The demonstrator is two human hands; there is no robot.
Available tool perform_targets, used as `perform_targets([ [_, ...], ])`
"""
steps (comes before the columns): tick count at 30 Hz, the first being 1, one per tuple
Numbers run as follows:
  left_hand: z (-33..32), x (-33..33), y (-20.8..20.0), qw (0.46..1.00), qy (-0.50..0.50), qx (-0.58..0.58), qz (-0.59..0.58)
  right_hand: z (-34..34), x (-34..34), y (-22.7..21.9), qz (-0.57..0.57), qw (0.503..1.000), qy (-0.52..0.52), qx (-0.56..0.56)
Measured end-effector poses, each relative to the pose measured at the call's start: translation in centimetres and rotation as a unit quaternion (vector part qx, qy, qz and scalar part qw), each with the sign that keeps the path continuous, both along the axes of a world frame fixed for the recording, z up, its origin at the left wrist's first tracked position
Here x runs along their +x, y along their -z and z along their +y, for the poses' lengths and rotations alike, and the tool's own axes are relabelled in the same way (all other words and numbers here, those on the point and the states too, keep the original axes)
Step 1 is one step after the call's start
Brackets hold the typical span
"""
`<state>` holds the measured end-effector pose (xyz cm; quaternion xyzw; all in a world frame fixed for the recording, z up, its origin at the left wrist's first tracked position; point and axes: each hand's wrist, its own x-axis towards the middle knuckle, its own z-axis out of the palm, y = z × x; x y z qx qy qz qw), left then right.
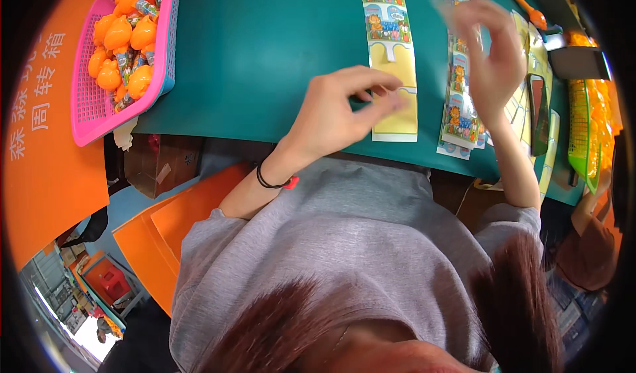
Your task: The recorder is packaging small orange toys into plastic bags and sealing them with stickers.
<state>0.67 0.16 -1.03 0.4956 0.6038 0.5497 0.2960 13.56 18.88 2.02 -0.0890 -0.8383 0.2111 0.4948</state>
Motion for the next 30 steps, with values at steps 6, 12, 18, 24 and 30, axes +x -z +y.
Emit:
perform_targets([
  [6, -0.4, -2.6, -0.7, 0.943, -0.095, 0.076, -0.309, -3.5, -3.0, 0.7, -0.016, 0.916, -0.072, 0.395],
  [12, -1.8, -8.0, -0.2, 0.917, -0.302, 0.175, -0.196, -0.1, -10.5, -2.2, -0.134, 0.969, -0.169, 0.121],
  [18, -1.5, -7.5, -0.2, 0.938, -0.213, 0.196, -0.192, 7.6, -20.4, 2.3, -0.244, 0.966, -0.020, 0.083],
  [24, -1.9, -8.5, -0.5, 0.933, -0.290, 0.206, 0.049, 4.8, -15.3, -0.8, -0.206, 0.934, -0.154, -0.247],
  [30, -0.1, -4.8, -1.6, 0.976, -0.168, 0.135, -0.034, 0.1, -6.4, -2.5, -0.263, 0.850, -0.158, -0.428],
])
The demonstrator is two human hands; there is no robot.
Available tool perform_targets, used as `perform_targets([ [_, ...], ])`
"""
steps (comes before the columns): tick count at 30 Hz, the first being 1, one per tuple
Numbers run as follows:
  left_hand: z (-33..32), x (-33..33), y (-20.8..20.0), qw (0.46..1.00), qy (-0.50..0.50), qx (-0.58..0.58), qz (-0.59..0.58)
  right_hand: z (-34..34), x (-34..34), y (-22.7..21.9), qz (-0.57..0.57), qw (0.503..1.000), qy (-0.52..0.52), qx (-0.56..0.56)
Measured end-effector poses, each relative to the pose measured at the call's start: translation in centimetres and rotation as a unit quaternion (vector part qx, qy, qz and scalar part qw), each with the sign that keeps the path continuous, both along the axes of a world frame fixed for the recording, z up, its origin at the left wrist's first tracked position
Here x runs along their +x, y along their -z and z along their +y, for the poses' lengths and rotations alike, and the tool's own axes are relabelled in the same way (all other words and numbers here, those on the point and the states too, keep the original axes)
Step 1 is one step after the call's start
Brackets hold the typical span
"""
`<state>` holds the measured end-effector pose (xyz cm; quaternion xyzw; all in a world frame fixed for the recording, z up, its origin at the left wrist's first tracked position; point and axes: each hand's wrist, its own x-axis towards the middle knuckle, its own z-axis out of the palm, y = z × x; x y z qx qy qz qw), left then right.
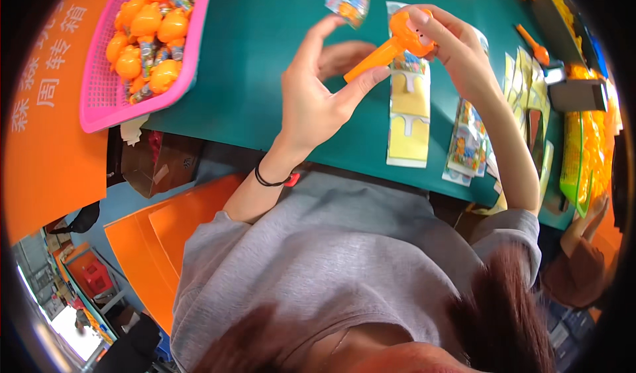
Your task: The recorder is packaging small orange toys into plastic bags and sealing them with stickers.
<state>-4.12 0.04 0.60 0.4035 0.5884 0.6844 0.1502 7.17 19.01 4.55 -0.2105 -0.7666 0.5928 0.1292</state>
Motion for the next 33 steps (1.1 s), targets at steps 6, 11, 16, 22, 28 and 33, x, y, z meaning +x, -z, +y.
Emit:
perform_targets([
  [6, 1.0, 3.8, 0.3, 0.959, 0.127, 0.025, -0.254, -1.1, 6.2, 1.8, 0.167, 0.965, -0.103, -0.173],
  [11, 1.1, 5.3, 0.1, 0.920, 0.194, -0.018, -0.341, -0.8, 8.2, 4.3, 0.208, 0.954, -0.054, -0.211],
  [16, 0.2, 2.4, 0.3, 0.949, 0.123, 0.023, -0.290, -0.9, 8.0, 3.3, 0.244, 0.900, 0.032, -0.359],
  [22, 0.1, 4.0, -0.4, 0.959, 0.209, -0.061, -0.181, -1.7, 7.6, 2.8, 0.169, 0.924, 0.063, -0.338],
  [28, 0.9, 4.2, -0.1, 0.946, 0.243, -0.111, -0.183, -1.9, 7.4, 3.4, 0.155, 0.933, 0.083, -0.313],
  [33, 1.2, 4.2, -0.2, 0.948, 0.234, -0.113, -0.182, -2.1, 7.3, 3.1, 0.150, 0.927, 0.096, -0.331],
])
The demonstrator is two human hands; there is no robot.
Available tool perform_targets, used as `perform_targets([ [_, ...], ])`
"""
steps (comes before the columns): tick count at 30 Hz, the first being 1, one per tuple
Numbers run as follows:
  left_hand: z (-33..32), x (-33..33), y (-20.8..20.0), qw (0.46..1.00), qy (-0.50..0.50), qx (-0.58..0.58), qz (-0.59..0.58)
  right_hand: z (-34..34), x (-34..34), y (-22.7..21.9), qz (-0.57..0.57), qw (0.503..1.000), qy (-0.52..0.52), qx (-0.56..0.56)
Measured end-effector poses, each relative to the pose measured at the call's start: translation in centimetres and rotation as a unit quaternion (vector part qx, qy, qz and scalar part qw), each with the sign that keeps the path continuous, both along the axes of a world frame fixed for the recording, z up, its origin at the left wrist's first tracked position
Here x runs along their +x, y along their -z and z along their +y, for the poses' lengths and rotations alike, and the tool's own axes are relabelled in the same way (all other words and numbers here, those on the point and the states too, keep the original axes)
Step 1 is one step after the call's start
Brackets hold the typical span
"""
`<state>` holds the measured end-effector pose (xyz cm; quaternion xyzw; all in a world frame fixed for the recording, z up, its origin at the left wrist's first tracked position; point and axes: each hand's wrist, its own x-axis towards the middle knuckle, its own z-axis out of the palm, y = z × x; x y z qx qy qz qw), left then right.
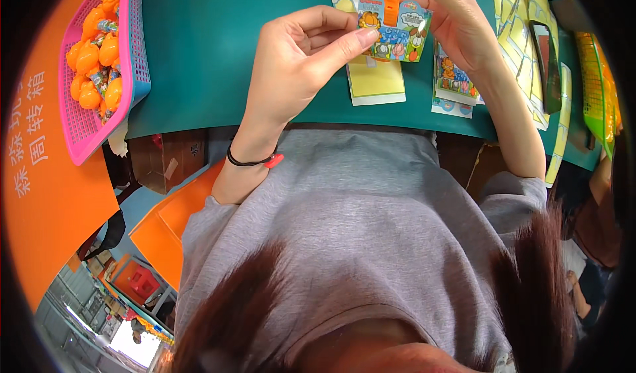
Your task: The recorder is packaging small orange toys into plastic bags and sealing them with stickers.
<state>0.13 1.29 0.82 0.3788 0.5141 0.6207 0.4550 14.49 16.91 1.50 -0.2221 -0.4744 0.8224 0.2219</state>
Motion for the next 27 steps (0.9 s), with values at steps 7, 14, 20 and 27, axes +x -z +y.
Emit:
perform_targets([
  [7, 0.19, 0.11, 0.09, 1.000, -0.005, -0.001, -0.005, -0.04, -0.05, -0.26, -0.019, 1.000, 0.019, -0.008],
  [14, 0.26, 0.25, 0.23, 1.000, -0.014, 0.002, 0.010, 0.03, 0.00, -0.17, -0.008, 0.999, 0.022, -0.027],
  [20, 0.22, 0.28, 0.28, 1.000, -0.020, -0.002, 0.022, 0.23, -0.11, 0.17, -0.009, 0.999, 0.023, -0.038],
  [27, 0.35, 0.40, 0.40, 0.999, -0.024, 0.005, 0.022, 0.13, -0.05, -0.07, -0.011, 0.999, 0.020, -0.033],
])
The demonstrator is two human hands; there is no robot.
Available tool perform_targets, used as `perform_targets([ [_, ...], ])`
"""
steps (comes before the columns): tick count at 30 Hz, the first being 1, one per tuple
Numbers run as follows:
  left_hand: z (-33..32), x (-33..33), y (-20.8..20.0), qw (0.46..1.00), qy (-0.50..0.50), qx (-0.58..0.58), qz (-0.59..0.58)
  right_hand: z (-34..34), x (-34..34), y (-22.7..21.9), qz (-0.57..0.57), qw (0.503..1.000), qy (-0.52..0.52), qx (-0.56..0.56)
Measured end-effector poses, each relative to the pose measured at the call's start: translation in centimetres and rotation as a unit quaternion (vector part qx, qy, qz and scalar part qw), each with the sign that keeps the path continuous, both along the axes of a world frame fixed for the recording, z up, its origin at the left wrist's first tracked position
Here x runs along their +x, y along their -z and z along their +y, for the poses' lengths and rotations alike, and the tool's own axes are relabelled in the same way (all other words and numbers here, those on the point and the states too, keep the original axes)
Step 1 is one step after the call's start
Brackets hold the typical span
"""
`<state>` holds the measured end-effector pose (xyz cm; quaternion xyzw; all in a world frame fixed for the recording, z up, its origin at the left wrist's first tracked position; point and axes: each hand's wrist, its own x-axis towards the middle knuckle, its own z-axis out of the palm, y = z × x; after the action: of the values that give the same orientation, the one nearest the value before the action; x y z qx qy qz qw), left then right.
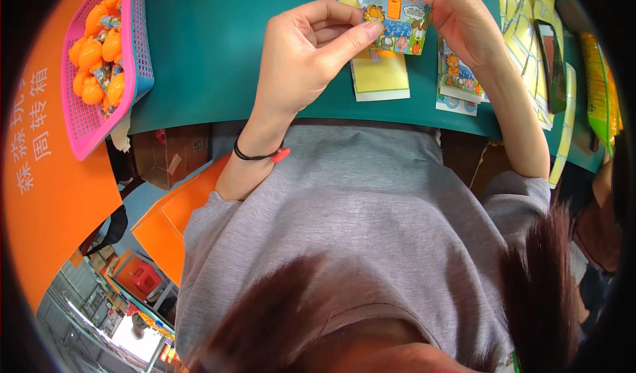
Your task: The recorder is packaging small orange toys into plastic bags and sealing them with stickers.
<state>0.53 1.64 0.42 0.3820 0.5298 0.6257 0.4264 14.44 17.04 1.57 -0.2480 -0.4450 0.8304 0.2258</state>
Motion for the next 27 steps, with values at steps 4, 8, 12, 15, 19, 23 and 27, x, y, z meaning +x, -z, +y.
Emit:
perform_targets([
  [4, 0.0, 0.0, 0.3, 1.000, -0.010, -0.003, 0.004, 0.0, 0.0, 0.1, -0.008, 1.000, 0.001, 0.010],
  [8, -0.1, 0.1, 0.4, 1.000, -0.011, 0.002, -0.014, 0.0, 0.0, 0.2, -0.005, 1.000, -0.001, 0.015],
  [12, -0.1, 0.0, 0.6, 1.000, -0.015, 0.007, -0.018, -0.1, -0.1, 0.2, -0.003, 1.000, -0.003, 0.012],
  [15, -0.3, 0.0, 0.6, 1.000, -0.018, 0.003, -0.022, -0.1, -0.2, 0.4, -0.002, 1.000, -0.011, 0.012],
  [19, -0.2, 0.0, 0.7, 1.000, -0.020, -0.001, -0.015, 0.0, -0.3, 0.4, 0.006, 1.000, -0.016, 0.017],
  [23, 0.0, 0.2, 1.1, 1.000, -0.019, 0.004, 0.004, -0.1, -0.3, 0.3, -0.003, 1.000, -0.006, 0.020],
  [27, 0.0, 0.7, 0.9, 0.999, -0.031, -0.013, 0.017, -0.4, -0.1, 0.0, -0.007, 1.000, -0.015, 0.014],
])
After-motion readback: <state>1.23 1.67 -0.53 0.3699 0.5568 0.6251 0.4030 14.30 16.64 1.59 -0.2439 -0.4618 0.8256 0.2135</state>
